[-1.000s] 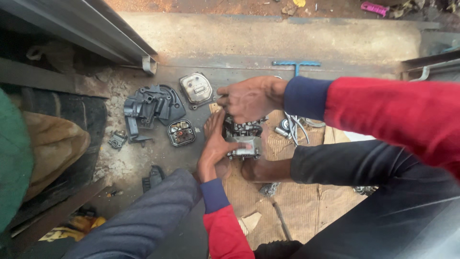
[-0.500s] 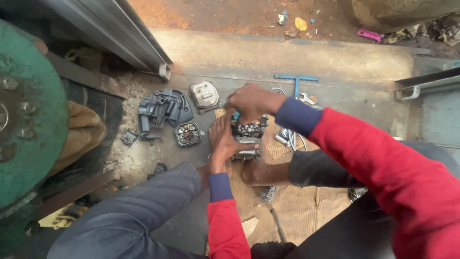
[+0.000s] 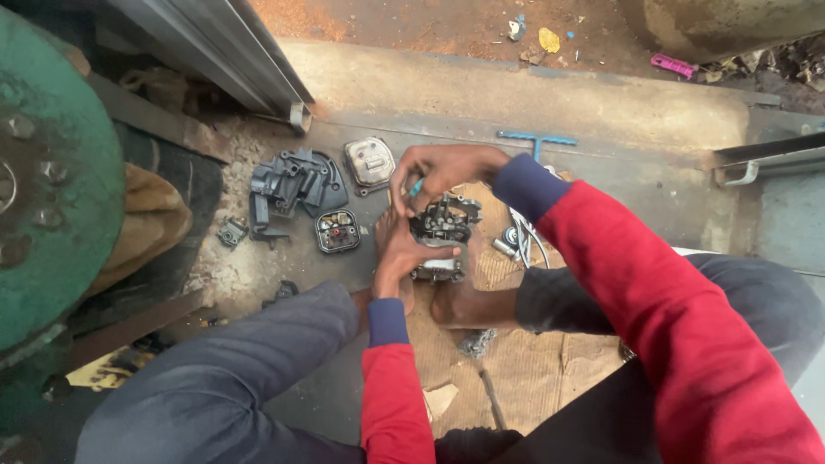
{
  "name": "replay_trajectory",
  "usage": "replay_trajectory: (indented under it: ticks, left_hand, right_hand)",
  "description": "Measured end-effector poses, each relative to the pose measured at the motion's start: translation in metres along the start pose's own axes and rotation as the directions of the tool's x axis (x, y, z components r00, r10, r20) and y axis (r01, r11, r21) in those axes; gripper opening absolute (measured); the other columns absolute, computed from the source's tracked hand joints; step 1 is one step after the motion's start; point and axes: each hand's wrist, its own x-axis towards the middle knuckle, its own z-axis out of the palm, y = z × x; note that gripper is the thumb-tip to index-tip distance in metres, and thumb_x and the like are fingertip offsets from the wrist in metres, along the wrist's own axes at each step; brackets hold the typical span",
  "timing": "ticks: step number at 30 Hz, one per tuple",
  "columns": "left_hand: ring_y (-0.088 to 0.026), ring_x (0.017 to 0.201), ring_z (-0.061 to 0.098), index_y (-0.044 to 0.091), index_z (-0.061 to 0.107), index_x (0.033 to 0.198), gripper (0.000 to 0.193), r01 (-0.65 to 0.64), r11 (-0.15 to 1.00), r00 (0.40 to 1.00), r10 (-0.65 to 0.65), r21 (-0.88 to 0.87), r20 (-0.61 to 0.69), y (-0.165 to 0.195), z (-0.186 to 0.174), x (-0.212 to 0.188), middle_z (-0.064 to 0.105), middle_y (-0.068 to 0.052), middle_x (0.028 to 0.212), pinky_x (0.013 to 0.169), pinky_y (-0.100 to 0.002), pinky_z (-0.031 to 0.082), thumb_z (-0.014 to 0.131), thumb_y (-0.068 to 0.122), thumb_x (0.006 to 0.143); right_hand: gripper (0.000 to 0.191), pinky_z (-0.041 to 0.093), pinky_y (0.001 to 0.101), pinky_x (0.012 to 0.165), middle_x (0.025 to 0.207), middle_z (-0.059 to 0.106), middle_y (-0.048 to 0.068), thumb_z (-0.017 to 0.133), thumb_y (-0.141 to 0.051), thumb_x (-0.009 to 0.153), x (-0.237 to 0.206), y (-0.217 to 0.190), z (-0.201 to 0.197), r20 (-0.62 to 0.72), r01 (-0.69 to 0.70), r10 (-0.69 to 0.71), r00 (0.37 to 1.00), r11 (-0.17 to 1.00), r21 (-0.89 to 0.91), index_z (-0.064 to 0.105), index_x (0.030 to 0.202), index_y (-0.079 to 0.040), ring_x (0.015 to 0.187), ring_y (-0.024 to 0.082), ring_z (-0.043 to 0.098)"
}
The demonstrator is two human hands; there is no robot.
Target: The person sits on the ground repairing a small engine, using a screwdriver to loosen parts on the engine body and handling the engine casing. The person then removes the flywheel cover, lifts off the cooling fan, and works on the flywheel nut by hand while picking up a socket.
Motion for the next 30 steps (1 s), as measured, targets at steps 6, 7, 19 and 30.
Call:
replay_trajectory:
  ticks: [6,7,19,30]
  left_hand:
    - [-0.036,0.128,0.053,-0.002,0.042,0.143,0.140,-0.108,0.982,0.990,0.121,0.154,-0.076,0.028,-0.010,-0.010,0.056,-0.020,0.134,0.108,-0.047,0.042,0.100,0.064,0.034]
    - [-0.035,0.129,0.054,0.002,0.045,0.143,0.135,-0.102,0.987,0.991,0.112,0.127,-0.073,0.030,-0.012,-0.012,0.058,-0.018,0.135,0.108,-0.046,0.043,0.099,0.063,0.034]
    - [-0.039,0.139,0.046,-0.002,0.037,0.148,0.143,-0.162,0.972,0.986,0.154,-0.171,-0.061,-0.004,0.022,-0.010,0.052,-0.024,0.141,0.118,-0.044,0.036,0.101,0.061,0.037]
    - [-0.028,0.129,0.058,0.016,0.050,0.140,0.122,-0.060,0.993,0.995,0.067,0.101,-0.068,0.036,-0.010,-0.017,0.061,-0.007,0.134,0.107,-0.045,0.046,0.096,0.062,0.038]
  right_hand:
    - [0.015,0.047,0.0246,0.065,0.084,0.071,0.001,0.073,0.006,0.078,-0.014,0.025,0.026,-0.419,-0.033,0.033,0.907,0.999,0.008,0.075,0.090,-0.003,0.072,0.006,0.057]
    - [0.015,0.047,0.0247,0.062,0.082,0.071,0.002,0.072,0.006,0.078,-0.013,0.028,0.033,-0.535,-0.031,0.080,0.841,0.994,0.100,0.075,0.089,-0.003,0.070,0.007,0.059]
    - [0.017,0.041,0.0223,0.049,0.068,0.056,-0.006,0.063,-0.011,0.095,-0.021,0.005,0.030,-0.119,-0.287,0.319,0.940,0.931,0.224,0.075,0.107,-0.008,0.058,0.002,0.051]
    - [0.023,0.024,0.0230,0.044,0.064,0.047,-0.007,0.064,0.003,0.088,-0.012,0.016,0.057,-0.680,0.105,0.325,0.657,0.854,0.510,0.069,0.105,-0.010,0.050,0.002,0.035]
